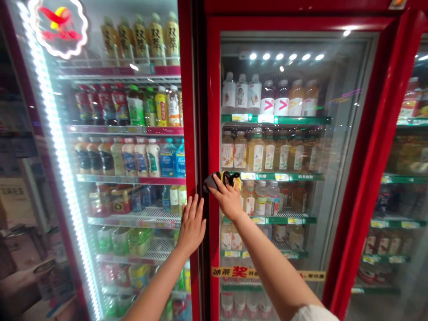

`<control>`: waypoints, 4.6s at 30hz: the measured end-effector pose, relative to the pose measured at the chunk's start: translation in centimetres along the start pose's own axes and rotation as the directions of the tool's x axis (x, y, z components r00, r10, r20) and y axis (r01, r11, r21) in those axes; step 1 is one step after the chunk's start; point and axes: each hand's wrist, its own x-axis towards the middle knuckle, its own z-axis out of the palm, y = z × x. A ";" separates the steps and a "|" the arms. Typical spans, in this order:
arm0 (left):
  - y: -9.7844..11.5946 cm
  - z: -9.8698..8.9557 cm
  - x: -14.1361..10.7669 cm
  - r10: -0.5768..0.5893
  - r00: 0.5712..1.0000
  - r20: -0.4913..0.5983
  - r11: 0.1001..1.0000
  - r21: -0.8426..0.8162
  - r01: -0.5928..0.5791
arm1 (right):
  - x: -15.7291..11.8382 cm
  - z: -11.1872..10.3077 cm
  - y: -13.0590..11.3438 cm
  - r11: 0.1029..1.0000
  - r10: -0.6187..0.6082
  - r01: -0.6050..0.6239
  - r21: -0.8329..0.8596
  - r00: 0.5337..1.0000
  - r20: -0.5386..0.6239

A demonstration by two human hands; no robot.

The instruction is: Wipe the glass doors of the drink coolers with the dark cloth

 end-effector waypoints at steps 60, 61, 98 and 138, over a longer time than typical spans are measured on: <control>21.4 13.4 10.5 0.216 0.950 -0.225 0.975 0.109 -0.196 | -23.1 -7.4 26.6 0.873 0.439 -0.397 0.282 0.893 -0.101; 21.3 13.1 11.3 0.155 0.950 -0.270 0.985 0.112 -0.128 | -23.5 -7.6 27.2 0.870 0.445 -0.402 0.283 0.889 -0.105; 36.9 15.4 22.4 0.605 0.784 -0.137 0.791 -0.010 -0.612 | -26.0 -11.2 34.5 0.924 0.376 -0.346 0.162 0.899 -0.226; 35.1 13.8 21.5 0.283 0.933 -0.221 0.955 0.155 -0.253 | -19.2 -15.6 35.7 0.918 0.344 -0.257 0.301 0.895 -0.284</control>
